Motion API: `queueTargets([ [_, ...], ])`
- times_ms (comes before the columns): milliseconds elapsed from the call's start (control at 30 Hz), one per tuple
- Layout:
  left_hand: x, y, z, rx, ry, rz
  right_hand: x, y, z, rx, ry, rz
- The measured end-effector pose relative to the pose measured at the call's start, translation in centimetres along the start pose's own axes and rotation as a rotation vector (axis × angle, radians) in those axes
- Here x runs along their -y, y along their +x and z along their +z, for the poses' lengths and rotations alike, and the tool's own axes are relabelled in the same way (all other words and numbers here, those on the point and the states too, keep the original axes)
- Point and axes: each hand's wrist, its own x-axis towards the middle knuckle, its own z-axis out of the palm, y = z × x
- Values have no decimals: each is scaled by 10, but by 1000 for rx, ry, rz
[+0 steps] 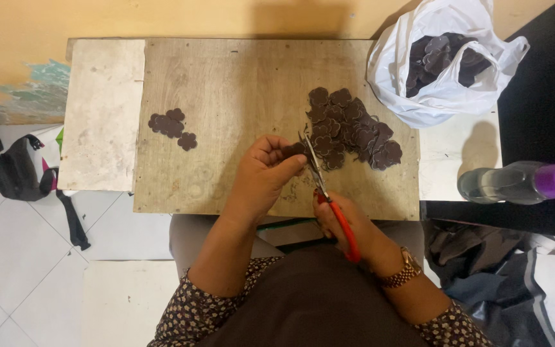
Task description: The person uses red-handled scissors to trim the edges of dark brown flower-shaped pieces on a wooden board. The person repeatedly picks up each piece, rotates it, and trims its outline, then places it back on the board. A white bag and a bottle are visible nearby.
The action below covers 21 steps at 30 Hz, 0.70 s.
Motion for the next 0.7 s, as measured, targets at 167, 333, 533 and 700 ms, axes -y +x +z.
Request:
queueTargets([
  [167,4,-1,1,11,63,4,10,0,1,21,-44,-65],
  [333,8,0,1,1,66,32,11,-2,2,-14,-19,-20],
  [533,8,0,4,-11,62,38,6,-1,6,-35,33,-49],
  [700,4,-2,5,-19,57,17,3,0,9,-47,73,-56],
])
